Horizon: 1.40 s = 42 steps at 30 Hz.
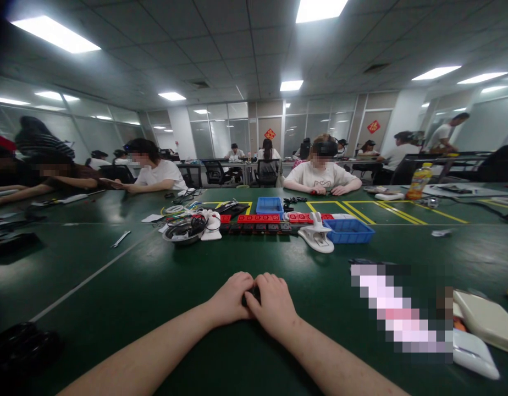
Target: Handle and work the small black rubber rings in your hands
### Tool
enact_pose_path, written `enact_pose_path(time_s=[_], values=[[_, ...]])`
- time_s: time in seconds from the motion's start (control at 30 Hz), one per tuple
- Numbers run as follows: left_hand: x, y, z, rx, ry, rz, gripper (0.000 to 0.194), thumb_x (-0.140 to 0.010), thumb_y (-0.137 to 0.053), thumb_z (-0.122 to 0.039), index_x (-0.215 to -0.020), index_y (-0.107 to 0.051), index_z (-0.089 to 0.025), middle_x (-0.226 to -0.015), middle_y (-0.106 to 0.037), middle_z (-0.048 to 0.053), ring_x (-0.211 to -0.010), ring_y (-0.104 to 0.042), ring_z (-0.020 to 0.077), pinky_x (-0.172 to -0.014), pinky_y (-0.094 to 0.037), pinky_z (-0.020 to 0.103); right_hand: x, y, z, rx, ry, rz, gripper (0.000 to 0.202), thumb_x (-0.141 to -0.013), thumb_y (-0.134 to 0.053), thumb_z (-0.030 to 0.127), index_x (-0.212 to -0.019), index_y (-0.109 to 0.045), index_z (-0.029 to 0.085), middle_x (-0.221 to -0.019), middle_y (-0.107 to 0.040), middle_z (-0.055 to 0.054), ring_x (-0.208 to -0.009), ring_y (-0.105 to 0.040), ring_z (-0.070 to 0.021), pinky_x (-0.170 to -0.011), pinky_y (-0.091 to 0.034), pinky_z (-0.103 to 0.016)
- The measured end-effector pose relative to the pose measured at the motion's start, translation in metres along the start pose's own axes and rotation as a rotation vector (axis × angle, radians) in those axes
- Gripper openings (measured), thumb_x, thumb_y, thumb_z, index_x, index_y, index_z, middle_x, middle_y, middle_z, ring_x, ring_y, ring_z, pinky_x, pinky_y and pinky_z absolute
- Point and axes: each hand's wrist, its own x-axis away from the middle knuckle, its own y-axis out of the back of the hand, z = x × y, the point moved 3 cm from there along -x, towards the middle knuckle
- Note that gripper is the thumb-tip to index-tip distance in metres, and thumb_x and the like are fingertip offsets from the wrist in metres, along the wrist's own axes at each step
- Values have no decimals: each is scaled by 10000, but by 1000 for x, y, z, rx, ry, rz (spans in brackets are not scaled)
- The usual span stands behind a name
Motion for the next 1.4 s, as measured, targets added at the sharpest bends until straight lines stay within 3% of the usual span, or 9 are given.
enact_pose_path(time_s=[0.37, 0.53, 0.7, 0.8, 0.9, 1.03, 1.13, 1.23, 1.4], values=[[1, -3, -2, -17, 54, -41, 368, -570, -682, -347, -872, -553, -180, -867, -540, 29, -840, -495, 219, -815, -386, 342, 2, 0, 2, 19, -33, -14, 139, -798, -474, 306, -768, -498, 173, -776, -528, -49, -733, -493, -195, -652, -353, -309], [0, 0, -3, 39, 48, 8, 330, -576, -678, -305, -861, -564, -185, -890, -541, 30, -853, -501, 216, -807, -402, 332, 2, 2, 2, 4, -17, 0, 134, -788, -493, 302, -759, -492, 172, -778, -527, -50, -726, -486, -193, -653, -355, -320], [1, 7, 5, 146, -23, 72, 285, -586, -689, -283, -833, -586, -184, -929, -531, 26, -886, -484, 207, -796, -410, 308, 0, 11, 4, -122, 114, 63, 78, -716, -554, 209, -776, -517, 177, -819, -531, -41, -779, -481, -187, -697, -376, -321], [0, 8, 12, 189, -35, 100, 237, -585, -701, -268, -782, -598, -185, -961, -520, 22, -915, -471, 208, -811, -405, 311, 1, 14, 8, -235, 229, 68, 173, -657, -507, 87, -798, -545, 180, -853, -547, -38, -833, -480, -185, -748, -380, -330], [0, 5, 16, 218, -59, 125, 201, -600, -703, -261, -770, -619, -194, -1000, -511, 19, -967, -457, 213, -840, -392, 312, 5, 12, 12, -333, 346, 50, 195, -608, -454, 31, -673, -553, 186, -803, -565, -23, -845, -494, -179, -784, -378, -338], [0, 1, 19, 219, -77, 126, 330, -575, -732, -274, -885, -631, -221, -1046, -505, 23, -1011, -447, 228, -876, -375, 324, 8, 8, 16, -405, 424, 13, 220, -597, -398, 16, -561, -508, 202, -652, -558, 14, -770, -526, -155, -889, -342, -369], [0, 0, 19, 193, -84, 124, 340, -581, -722, -270, -904, -625, -229, -1049, -505, 21, -992, -458, 225, -868, -378, 327, 10, 9, 17, -406, 424, 3, 237, -590, -369, 11, -583, -497, 211, -626, -555, 32, -760, -539, -143, -980, -258, -396], [1, 3, 15, 178, -93, 110, 395, -582, -708, -281, -954, -589, -223, -1043, -506, 23, -968, -466, 222, -861, -379, 332, 11, 14, 15, -410, 401, -50, 272, -581, -387, 39, -743, -520, 211, -768, -583, 6, -853, -526, -161, -998, -225, -426], [1, 7, 4, 142, -10, 18, 570, -542, -718, -373, -1034, -489, -200, -1035, -497, 48, -943, -471, 238, -851, -380, 366, 8, 16, 8, -275, 243, -154, 222, -685, -494, 188, -907, -499, 184, -905, -551, -61, -876, -481, -213, -865, -341, -428]])
